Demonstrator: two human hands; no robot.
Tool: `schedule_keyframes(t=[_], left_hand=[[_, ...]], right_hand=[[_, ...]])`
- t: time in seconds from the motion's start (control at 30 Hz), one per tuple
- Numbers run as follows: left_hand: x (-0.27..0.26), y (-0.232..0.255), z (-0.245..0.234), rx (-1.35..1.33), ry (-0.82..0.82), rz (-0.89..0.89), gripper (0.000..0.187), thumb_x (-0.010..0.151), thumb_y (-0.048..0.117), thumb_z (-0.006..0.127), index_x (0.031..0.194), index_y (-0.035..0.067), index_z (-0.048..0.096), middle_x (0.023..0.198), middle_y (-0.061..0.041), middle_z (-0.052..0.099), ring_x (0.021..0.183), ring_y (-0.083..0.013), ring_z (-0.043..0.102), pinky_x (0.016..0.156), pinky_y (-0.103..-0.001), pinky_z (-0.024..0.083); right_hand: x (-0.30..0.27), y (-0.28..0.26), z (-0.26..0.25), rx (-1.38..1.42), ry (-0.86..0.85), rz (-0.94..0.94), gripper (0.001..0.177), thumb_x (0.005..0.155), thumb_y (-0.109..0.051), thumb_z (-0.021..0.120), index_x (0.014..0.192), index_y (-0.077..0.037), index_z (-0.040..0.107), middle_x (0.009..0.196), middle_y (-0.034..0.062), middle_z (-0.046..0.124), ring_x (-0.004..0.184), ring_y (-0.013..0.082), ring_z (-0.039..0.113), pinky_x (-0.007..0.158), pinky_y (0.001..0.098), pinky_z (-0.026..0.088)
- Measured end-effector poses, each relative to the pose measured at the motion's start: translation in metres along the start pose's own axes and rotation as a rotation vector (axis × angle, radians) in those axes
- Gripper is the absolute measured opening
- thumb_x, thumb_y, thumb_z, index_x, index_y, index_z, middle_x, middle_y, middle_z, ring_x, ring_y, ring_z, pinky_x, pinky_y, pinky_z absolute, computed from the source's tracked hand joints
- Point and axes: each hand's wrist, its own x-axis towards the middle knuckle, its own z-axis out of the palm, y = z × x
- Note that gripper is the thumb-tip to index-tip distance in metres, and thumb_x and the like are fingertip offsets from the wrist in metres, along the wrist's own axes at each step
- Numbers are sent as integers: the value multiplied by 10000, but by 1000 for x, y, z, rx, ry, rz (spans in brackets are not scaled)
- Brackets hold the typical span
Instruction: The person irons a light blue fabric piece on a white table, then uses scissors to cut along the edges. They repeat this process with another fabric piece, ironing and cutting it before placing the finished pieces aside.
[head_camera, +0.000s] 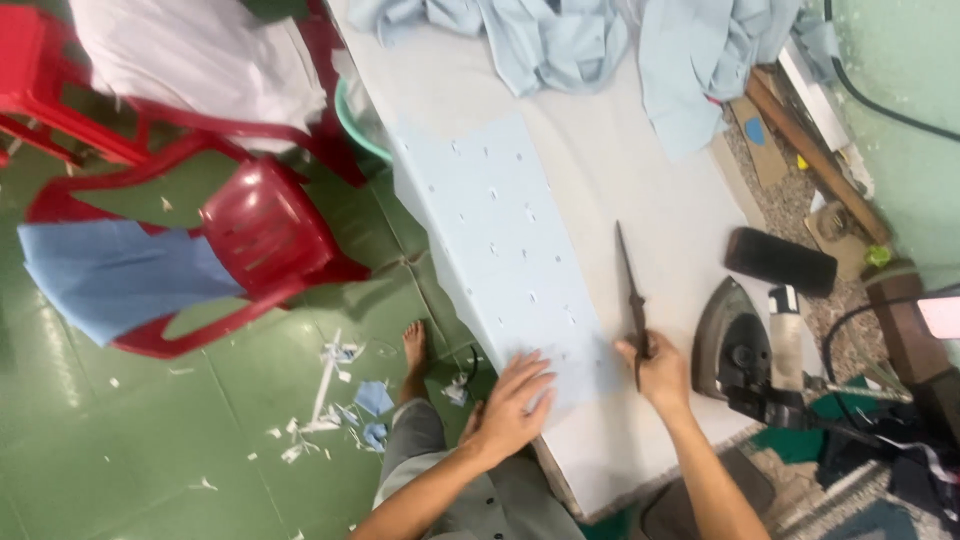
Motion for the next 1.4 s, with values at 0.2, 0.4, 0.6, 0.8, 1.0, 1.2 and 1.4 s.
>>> schedule_keyframes(t=[0.2,0.4,0.6,0.8,1.0,1.2,1.4], left_hand=[[51,-82,-123,164,99,-58,224,980,100,640,1162,11,735,1192,-137,733,1160,-276,674,1069,-419,531],[82,-130,-221,297,6,-272,313,1017,216,578,1196,-4,710,1253,-155,691,1169,-315,657,1025,-454,519],[95,-141,-227,347,-91,-240,289,1008,190,589,1194,15,726,1245,-193,711,1166,-337,670,1044,-481,532],[78,-138,-223,334,-96,-301,261,974,247,663,1172,103,756,1225,-84,756,1175,-249,684,1159,-654,184],[98,-143,-236,287,-181,-431,683,883,609,660,1425,201,584,1454,-77,586,1340,-278,534,1069,-704,218],[104,-196,-280,-29,-78,-109,169,792,-42,693,949,20,680,904,-152,676,862,-378,656,793,-423,493],[10,-261,-495,122,118,-559,218,973,272,697,1018,61,733,885,-88,751,750,-216,673,717,-392,492]], right_hand=[[107,-21,19,-88,405,-423,591,866,-213,708,1423,-37,612,1154,259,611,1029,477,629,1012,490,469],[93,-88,46,-489,641,-608,545,775,30,613,1307,-52,696,1200,225,633,1058,419,595,940,493,503],[92,-147,101,-402,556,-328,958,859,-578,671,1516,81,443,1194,255,603,1087,459,588,941,536,464],[89,-174,78,-260,52,-75,481,885,-552,612,781,-84,575,818,126,659,844,356,642,792,443,466],[31,-295,84,387,-468,-323,153,892,-139,767,840,-8,706,757,83,757,705,143,645,640,320,560],[-15,-446,101,360,-732,-950,220,833,-164,784,1001,-22,776,850,48,841,733,107,765,658,264,623],[1,-651,156,439,-194,-994,296,1057,-136,629,1310,17,635,1171,68,660,1040,118,559,965,286,470]])
